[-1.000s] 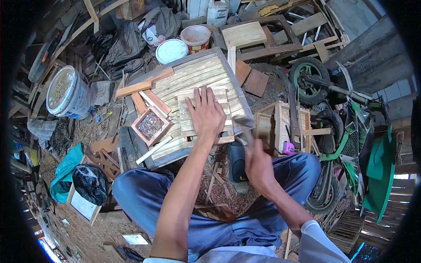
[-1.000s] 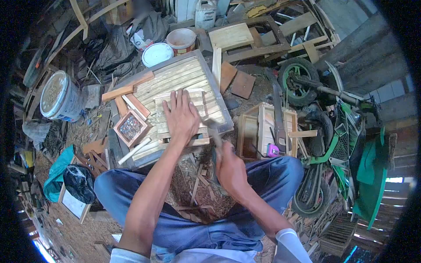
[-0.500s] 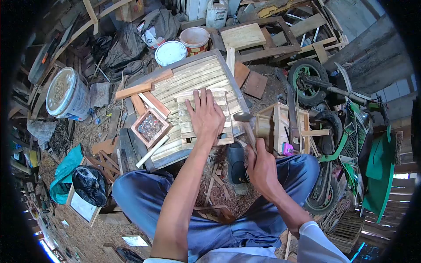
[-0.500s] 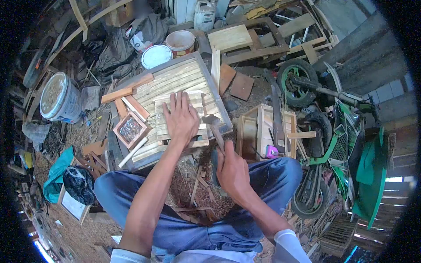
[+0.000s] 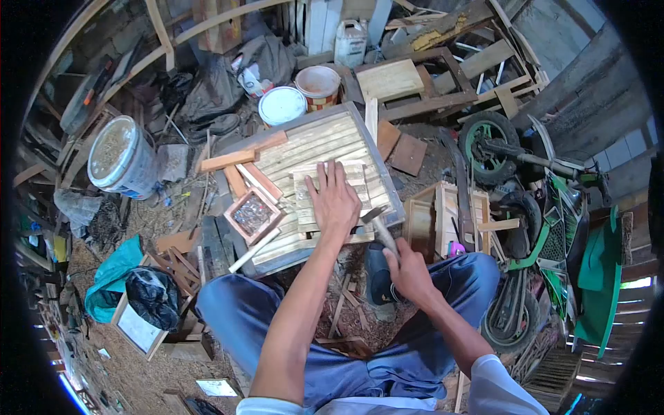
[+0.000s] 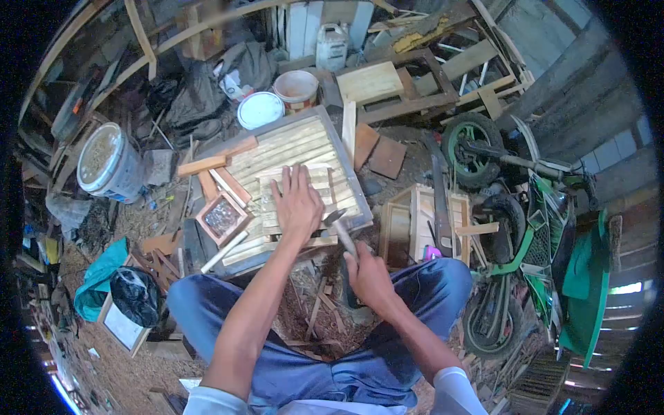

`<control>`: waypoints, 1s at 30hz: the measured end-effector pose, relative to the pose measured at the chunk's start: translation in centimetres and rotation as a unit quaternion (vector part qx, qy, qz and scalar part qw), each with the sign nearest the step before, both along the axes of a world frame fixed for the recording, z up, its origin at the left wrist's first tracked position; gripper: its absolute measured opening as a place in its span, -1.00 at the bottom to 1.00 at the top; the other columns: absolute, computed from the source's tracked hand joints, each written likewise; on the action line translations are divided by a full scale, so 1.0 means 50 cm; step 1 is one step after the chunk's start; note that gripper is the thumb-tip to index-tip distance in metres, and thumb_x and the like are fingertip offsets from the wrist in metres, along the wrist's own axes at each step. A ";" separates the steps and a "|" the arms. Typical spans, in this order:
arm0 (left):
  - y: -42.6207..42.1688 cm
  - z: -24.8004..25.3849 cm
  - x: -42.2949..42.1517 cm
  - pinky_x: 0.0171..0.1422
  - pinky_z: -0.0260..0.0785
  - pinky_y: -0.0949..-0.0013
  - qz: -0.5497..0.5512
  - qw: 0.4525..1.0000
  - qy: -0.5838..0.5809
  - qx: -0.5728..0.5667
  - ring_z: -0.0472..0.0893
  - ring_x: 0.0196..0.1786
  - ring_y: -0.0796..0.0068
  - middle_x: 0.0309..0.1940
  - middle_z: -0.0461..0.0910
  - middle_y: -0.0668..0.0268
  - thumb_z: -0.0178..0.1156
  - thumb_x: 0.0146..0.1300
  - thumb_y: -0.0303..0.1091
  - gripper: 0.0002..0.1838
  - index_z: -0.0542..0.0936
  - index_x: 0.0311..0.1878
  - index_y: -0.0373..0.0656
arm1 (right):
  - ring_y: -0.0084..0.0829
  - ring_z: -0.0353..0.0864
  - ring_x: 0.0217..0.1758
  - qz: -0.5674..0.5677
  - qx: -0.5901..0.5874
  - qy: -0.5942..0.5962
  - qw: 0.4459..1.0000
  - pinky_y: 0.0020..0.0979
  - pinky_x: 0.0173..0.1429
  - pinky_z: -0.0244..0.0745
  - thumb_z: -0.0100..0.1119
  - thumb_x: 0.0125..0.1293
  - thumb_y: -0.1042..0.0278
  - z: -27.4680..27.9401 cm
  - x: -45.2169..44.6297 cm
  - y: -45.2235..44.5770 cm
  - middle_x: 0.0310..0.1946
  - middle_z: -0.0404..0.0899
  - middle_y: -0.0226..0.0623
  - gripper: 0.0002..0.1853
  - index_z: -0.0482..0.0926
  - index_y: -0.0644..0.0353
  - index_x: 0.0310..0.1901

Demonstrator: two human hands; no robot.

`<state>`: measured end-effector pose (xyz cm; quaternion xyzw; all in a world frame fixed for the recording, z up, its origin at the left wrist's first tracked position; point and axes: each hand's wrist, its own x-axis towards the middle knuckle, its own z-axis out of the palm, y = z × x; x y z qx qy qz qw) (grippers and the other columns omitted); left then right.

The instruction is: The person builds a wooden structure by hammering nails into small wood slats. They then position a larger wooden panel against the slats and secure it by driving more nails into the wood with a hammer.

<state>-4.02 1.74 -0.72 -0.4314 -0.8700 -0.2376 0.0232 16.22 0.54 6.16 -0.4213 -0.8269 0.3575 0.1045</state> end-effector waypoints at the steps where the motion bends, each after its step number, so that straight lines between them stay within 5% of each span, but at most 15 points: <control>1: 0.000 0.004 -0.001 0.61 -0.23 -0.20 -0.005 1.000 -0.004 -0.008 0.08 0.58 0.08 0.48 0.24 0.12 -0.18 0.39 -0.25 -0.44 0.29 0.42 -0.26 | 0.34 0.57 -0.24 -0.028 -0.040 -0.009 0.999 0.14 -0.16 0.45 0.08 0.44 0.24 0.017 -0.012 0.012 -0.36 0.59 0.31 -0.73 0.44 0.32 -0.09; 5: -0.007 -0.002 -0.011 0.60 -0.23 -0.22 -0.022 0.995 -0.052 0.077 0.14 0.55 0.11 0.42 0.31 0.10 -0.05 0.32 -0.33 -0.48 0.38 0.33 -0.27 | 0.08 0.70 -0.15 -0.057 -0.065 0.091 0.992 -0.12 -0.07 0.54 0.27 0.33 0.21 -0.009 -0.044 0.077 -0.32 0.67 0.10 -0.68 0.58 0.32 -0.07; 9: -0.051 0.019 -0.081 0.46 0.18 0.05 -0.034 0.941 -0.251 0.224 0.42 0.31 -0.07 0.19 0.50 -0.07 0.00 0.26 -0.54 -0.60 0.48 0.18 -0.29 | -0.08 0.74 -0.13 -0.065 -0.028 0.137 0.988 -0.21 -0.01 0.56 0.39 0.22 0.23 -0.077 -0.058 0.094 -0.28 0.70 0.01 -0.64 0.62 0.30 -0.06; 10: -0.080 0.054 -0.082 0.30 0.35 0.14 0.003 0.948 -0.234 0.216 0.52 0.17 -0.11 0.07 0.54 -0.13 0.03 0.24 -0.56 -0.66 0.50 0.09 -0.31 | -0.10 0.74 -0.13 -0.064 -0.050 0.146 0.986 -0.25 0.01 0.56 0.43 0.17 0.26 -0.057 -0.065 0.082 -0.26 0.70 0.00 -0.63 0.63 0.28 -0.06; 16: -0.225 0.042 -0.075 0.13 0.47 0.11 0.060 0.954 -0.294 0.012 0.65 -0.03 -0.04 -0.09 0.62 -0.13 0.18 0.18 -0.53 -0.66 0.49 0.03 -0.42 | -0.17 0.75 -0.17 -0.090 -0.026 0.143 0.985 -0.24 -0.03 0.57 0.44 0.14 0.38 -0.074 -0.086 0.057 -0.26 0.71 -0.01 -0.68 0.65 0.31 -0.09; 19: -0.245 0.040 -0.056 -0.05 0.55 0.19 0.048 0.943 -0.324 0.053 0.71 -0.19 0.08 -0.23 0.70 -0.06 0.29 0.11 -0.56 -0.66 0.54 -0.03 -0.47 | -0.19 0.75 -0.20 -0.121 -0.052 0.137 0.982 -0.23 -0.06 0.57 0.43 0.15 0.38 -0.071 -0.084 0.054 -0.29 0.71 0.01 -0.68 0.66 0.32 -0.09; 22: -0.256 0.025 -0.084 -0.19 0.53 0.39 0.061 0.902 -0.421 0.081 0.68 -0.31 0.48 -0.34 0.70 0.16 0.36 0.07 -0.57 -0.73 0.62 -0.13 -0.41 | -0.19 0.75 -0.22 -0.130 -0.061 0.139 0.980 -0.24 -0.07 0.56 0.41 0.16 0.36 -0.075 -0.085 0.054 -0.32 0.71 0.02 -0.71 0.67 0.31 -0.11; 30: -0.250 -0.003 -0.046 -0.36 0.52 0.45 0.091 0.860 -0.467 0.185 0.64 -0.45 0.55 -0.42 0.71 0.18 0.44 0.09 -0.54 -0.82 0.70 -0.24 -0.40 | -0.16 0.75 -0.22 -0.153 -0.039 0.175 0.972 -0.24 -0.06 0.56 0.29 0.21 0.36 -0.098 -0.076 0.087 -0.36 0.70 0.01 -0.74 0.69 0.22 -0.08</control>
